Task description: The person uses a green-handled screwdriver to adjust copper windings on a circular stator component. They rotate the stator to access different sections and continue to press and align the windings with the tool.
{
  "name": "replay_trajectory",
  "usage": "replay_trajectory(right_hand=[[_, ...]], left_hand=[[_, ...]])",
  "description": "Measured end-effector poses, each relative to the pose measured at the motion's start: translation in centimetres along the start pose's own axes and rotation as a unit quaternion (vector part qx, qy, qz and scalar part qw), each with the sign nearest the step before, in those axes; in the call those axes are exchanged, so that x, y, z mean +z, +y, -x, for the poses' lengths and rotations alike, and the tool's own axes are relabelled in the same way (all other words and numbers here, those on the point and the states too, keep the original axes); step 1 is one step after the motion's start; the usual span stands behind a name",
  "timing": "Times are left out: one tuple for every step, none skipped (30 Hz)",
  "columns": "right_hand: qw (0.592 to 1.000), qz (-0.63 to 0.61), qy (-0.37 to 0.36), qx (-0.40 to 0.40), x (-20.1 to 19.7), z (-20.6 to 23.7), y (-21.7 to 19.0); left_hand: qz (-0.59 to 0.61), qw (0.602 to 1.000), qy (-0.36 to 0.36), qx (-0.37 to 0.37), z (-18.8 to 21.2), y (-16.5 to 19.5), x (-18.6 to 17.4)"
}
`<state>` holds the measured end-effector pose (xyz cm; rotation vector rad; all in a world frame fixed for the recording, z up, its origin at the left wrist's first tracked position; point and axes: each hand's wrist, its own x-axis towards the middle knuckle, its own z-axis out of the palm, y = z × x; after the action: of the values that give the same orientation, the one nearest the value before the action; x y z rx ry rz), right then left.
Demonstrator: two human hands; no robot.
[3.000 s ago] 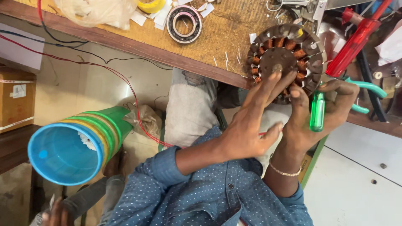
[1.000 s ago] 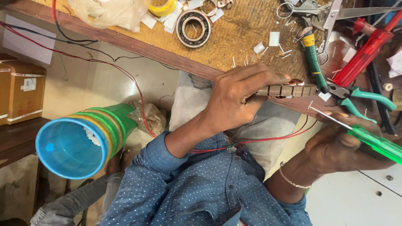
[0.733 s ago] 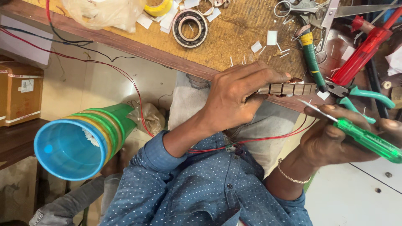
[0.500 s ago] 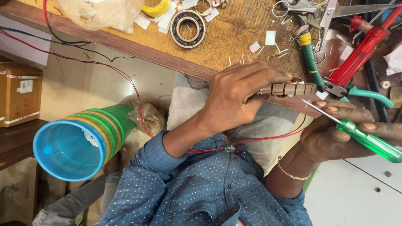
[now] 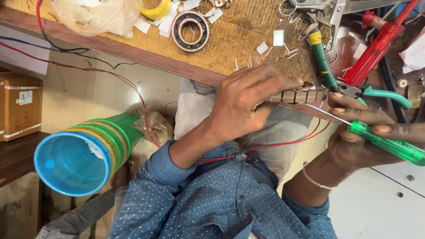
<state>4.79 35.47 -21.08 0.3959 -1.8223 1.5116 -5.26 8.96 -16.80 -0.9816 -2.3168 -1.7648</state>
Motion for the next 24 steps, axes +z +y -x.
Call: replay_trajectory(right_hand=[[1.0,-0.009,-0.007,0.002,-0.2,-0.1,0.1],[1.0,-0.019,-0.013,0.003,-0.3,-0.1,0.1],[0.999,-0.041,-0.01,0.011,-0.4,-0.2,0.1],[0.999,-0.047,-0.004,0.016,-0.5,-0.1,0.0],[0.998,-0.053,0.002,0.022,-0.6,-0.1,0.0],[0.999,-0.043,0.009,0.023,-0.5,0.1,0.0],[0.999,-0.044,0.009,0.028,-0.6,0.1,-0.1],[0.998,-0.045,0.008,0.033,-0.7,0.3,-0.1],[0.997,-0.058,-0.001,0.043,-0.8,0.4,-0.1],[0.997,-0.062,-0.008,0.047,-0.9,0.5,-0.1],[0.996,-0.067,-0.014,0.05,-1.1,0.6,0.0],[0.997,-0.061,-0.018,0.049,-1.3,0.6,0.0],[0.997,-0.058,-0.023,0.049,-1.4,0.6,-0.1],[0.997,-0.055,-0.028,0.048,-1.5,0.7,-0.1],[0.997,-0.054,-0.035,0.05,-1.7,0.5,-0.2],[0.997,-0.054,-0.038,0.051,-1.8,0.5,-0.3],[0.996,-0.054,-0.041,0.053,-1.9,0.3,-0.4],[0.996,-0.054,-0.04,0.055,-1.9,0.2,-0.6],[0.996,-0.046,-0.05,0.056,-2.0,0.1,-0.7],[0.996,-0.038,-0.06,0.058,-2.0,-0.1,-0.9],[0.995,-0.022,-0.081,0.06,-2.1,-0.3,-1.1],[0.993,-0.014,-0.097,0.06,-2.1,-0.5,-1.1],[0.992,-0.007,-0.113,0.059,-2.2,-0.6,-1.2],[0.991,-0.009,-0.125,0.054,-2.3,-0.7,-1.2]], left_hand=[[-0.003,1.0,-0.004,0.0,0.1,0.0,-0.1],[0.006,1.0,-0.005,0.003,0.2,0.1,-0.1],[0.016,1.0,-0.005,0.007,0.3,0.1,-0.1],[0.026,1.0,-0.006,0.01,0.4,0.1,-0.1],[0.02,1.0,-0.002,0.011,0.5,0.2,0.0],[0.014,1.0,0.001,0.014,0.6,0.2,0.1],[0.008,1.0,0.006,0.017,0.6,0.3,0.2],[0.006,1.0,0.003,0.017,0.6,0.3,0.2],[0.004,1.0,0.002,0.017,0.7,0.3,0.2],[0.001,1.0,0.002,0.022,0.8,0.3,0.2],[-0.001,1.0,0.002,0.026,0.8,0.3,0.1],[-0.001,0.999,0.004,0.035,0.9,0.3,0.1],[-0.001,0.999,0.005,0.039,0.9,0.2,0.2],[-0.001,0.999,0.006,0.043,1.0,0.2,0.2],[-0.001,0.999,0.007,0.044,0.9,0.1,0.4],[-0.001,0.999,0.008,0.045,1.0,0.0,0.4],[-0.001,0.999,0.009,0.047,1.0,-0.1,0.5],[-0.001,0.999,0.009,0.05,1.1,-0.2,0.6],[-0.002,0.999,0.01,0.053,1.2,-0.3,0.6],[-0.003,0.998,0.01,0.054,1.2,-0.4,0.6],[-0.004,0.998,0.01,0.055,1.3,-0.4,0.7],[-0.005,0.998,0.01,0.055,1.4,-0.4,0.7],[-0.004,0.998,0.011,0.057,1.4,-0.5,0.8],[-0.003,0.998,0.013,0.059,1.4,-0.5,0.9]])
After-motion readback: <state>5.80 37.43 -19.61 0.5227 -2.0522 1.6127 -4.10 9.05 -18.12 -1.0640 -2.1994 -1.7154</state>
